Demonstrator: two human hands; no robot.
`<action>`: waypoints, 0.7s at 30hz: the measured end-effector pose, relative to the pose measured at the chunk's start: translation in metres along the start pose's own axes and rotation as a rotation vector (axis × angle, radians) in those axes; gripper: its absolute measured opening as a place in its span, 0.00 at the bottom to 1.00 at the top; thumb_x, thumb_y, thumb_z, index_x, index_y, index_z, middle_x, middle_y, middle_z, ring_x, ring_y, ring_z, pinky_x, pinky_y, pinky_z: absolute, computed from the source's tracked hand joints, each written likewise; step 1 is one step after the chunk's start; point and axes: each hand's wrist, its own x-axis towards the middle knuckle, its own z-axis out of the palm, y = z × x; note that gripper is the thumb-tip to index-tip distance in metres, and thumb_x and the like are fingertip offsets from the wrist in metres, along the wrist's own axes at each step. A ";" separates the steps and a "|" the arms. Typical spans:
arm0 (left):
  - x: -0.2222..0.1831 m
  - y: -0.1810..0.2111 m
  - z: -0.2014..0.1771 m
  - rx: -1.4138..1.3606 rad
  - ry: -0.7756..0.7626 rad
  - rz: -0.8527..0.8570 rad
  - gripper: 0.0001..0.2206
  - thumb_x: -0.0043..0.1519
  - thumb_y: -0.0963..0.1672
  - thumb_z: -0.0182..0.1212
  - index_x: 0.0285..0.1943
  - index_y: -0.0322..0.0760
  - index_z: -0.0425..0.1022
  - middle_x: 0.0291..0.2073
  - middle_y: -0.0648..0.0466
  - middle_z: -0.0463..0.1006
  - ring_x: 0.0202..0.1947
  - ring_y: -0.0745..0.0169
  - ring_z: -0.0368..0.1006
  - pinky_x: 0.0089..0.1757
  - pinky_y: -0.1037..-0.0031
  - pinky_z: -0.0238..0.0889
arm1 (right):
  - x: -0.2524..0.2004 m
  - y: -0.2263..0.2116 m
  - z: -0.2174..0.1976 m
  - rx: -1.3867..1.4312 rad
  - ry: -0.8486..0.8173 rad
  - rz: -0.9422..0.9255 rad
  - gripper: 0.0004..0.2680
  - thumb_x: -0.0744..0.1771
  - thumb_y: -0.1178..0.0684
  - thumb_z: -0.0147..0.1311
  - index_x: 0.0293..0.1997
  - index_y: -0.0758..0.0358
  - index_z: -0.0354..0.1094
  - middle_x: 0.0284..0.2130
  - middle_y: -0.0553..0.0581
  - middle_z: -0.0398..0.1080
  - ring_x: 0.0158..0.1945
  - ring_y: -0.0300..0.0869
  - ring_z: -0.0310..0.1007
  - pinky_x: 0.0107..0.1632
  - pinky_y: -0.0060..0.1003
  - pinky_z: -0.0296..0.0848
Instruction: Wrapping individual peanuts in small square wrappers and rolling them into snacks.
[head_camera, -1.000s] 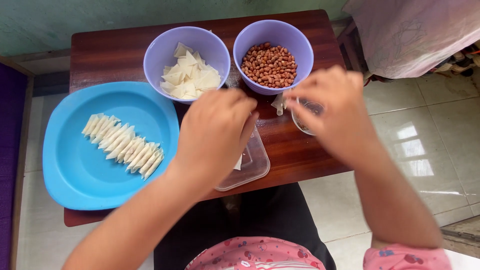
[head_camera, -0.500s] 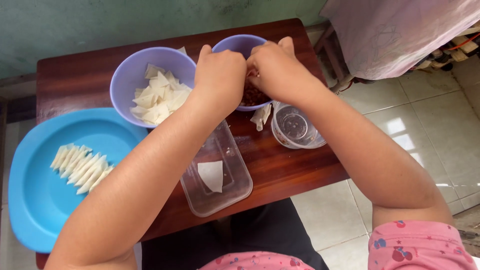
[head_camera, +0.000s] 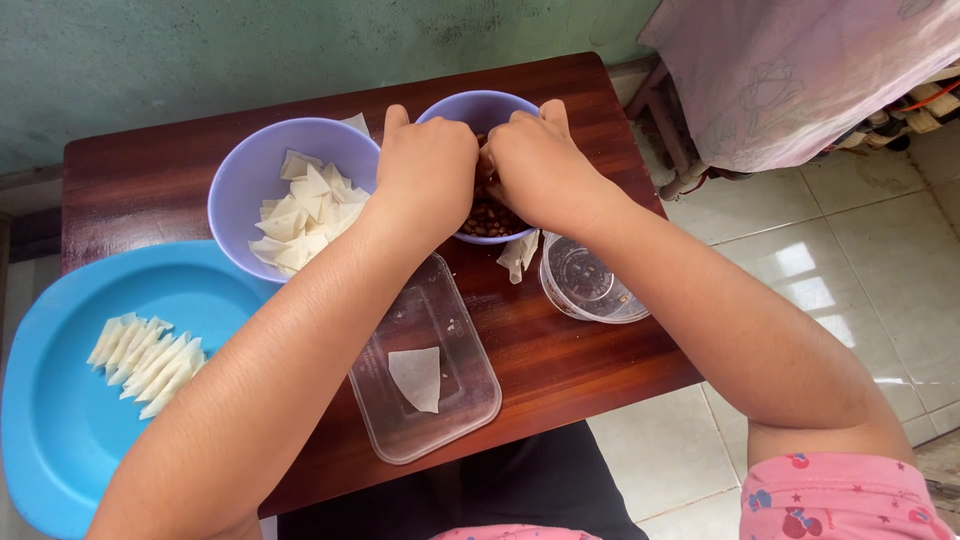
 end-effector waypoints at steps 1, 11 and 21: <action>-0.002 0.002 0.001 0.001 0.002 0.002 0.13 0.56 0.36 0.50 0.27 0.54 0.72 0.25 0.62 0.78 0.26 0.54 0.71 0.50 0.62 0.48 | -0.001 0.001 0.002 -0.001 0.002 0.002 0.12 0.61 0.64 0.43 0.15 0.53 0.58 0.17 0.50 0.63 0.35 0.48 0.52 0.45 0.44 0.47; -0.004 0.007 0.005 -0.205 0.226 -0.002 0.08 0.47 0.30 0.67 0.24 0.32 0.82 0.18 0.47 0.79 0.23 0.46 0.76 0.55 0.61 0.48 | -0.003 -0.006 -0.001 -0.042 0.034 0.041 0.03 0.61 0.54 0.63 0.32 0.58 0.78 0.24 0.55 0.74 0.39 0.49 0.70 0.52 0.45 0.53; -0.010 0.008 0.001 -0.220 0.187 0.026 0.06 0.51 0.32 0.65 0.31 0.28 0.83 0.24 0.42 0.82 0.32 0.38 0.81 0.67 0.49 0.39 | -0.005 -0.001 0.004 0.020 0.062 0.043 0.07 0.62 0.47 0.62 0.26 0.55 0.76 0.21 0.52 0.71 0.36 0.47 0.67 0.50 0.44 0.53</action>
